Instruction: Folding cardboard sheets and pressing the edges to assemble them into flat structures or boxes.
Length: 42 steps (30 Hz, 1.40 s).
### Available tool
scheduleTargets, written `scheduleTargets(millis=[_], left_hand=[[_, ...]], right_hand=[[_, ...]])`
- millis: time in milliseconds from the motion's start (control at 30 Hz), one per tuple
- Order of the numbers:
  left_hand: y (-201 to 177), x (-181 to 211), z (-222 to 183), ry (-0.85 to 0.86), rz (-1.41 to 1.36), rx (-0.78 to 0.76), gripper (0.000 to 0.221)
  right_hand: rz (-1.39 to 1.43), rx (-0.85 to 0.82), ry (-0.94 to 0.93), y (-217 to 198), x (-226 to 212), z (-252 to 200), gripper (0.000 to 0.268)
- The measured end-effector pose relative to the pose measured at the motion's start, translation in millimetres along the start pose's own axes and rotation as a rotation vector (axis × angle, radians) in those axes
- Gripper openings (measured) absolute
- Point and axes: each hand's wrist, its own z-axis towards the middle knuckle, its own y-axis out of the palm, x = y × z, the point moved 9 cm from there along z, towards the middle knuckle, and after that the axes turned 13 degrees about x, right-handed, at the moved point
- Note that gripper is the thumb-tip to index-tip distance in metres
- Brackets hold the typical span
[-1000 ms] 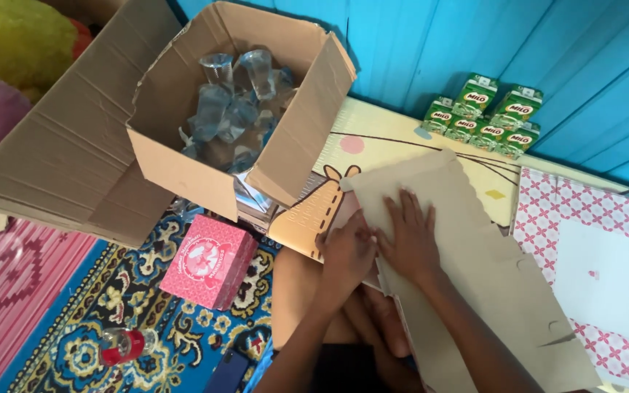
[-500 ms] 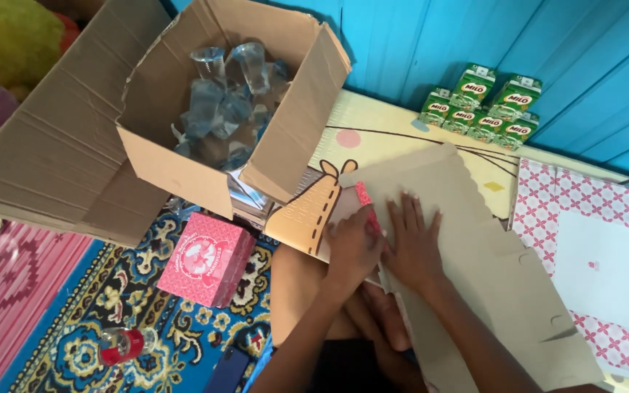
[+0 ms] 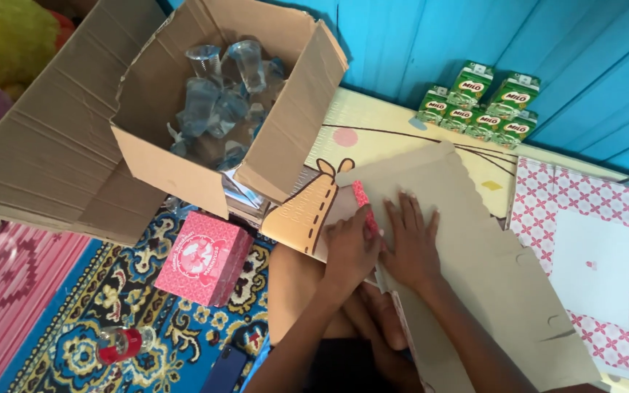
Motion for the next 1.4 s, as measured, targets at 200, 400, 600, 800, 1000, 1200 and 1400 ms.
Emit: scheduleTargets(millis=[200,400,600,800,1000,1200,1400], left_hand=[[-13,-1,-6,-0.039,-0.038,-0.031,0.049],[0,4,2,-0.008,0.024,-0.03,0.057],[-4,3,3,-0.036,0.003,-0.052,0.056],[-9,1,2,-0.069,-0.051,-0.073,0.056],[7,-3,7,-0.042,0.011,-0.066,0.057],[-2,-7,4,-0.046,-0.062,-0.013,0.057],[14,-15,8,-0.03,0.014,0.022,0.057]], right_hand=[[0.053,-0.014,-0.026,-6,3,-3,0.078],[-0.071,-0.057,-0.05,1,7,-10,0.08],[-0.078,-0.051,-0.055,-6,4,-11,0.079],[-0.066,-0.046,-0.054,-2,5,-10,0.078],[-0.063,-0.044,-0.057,-4,6,-10,0.083],[-0.072,-0.045,-0.049,1,9,-11,0.082],[-0.067,-0.041,-0.046,-5,8,-12,0.081]])
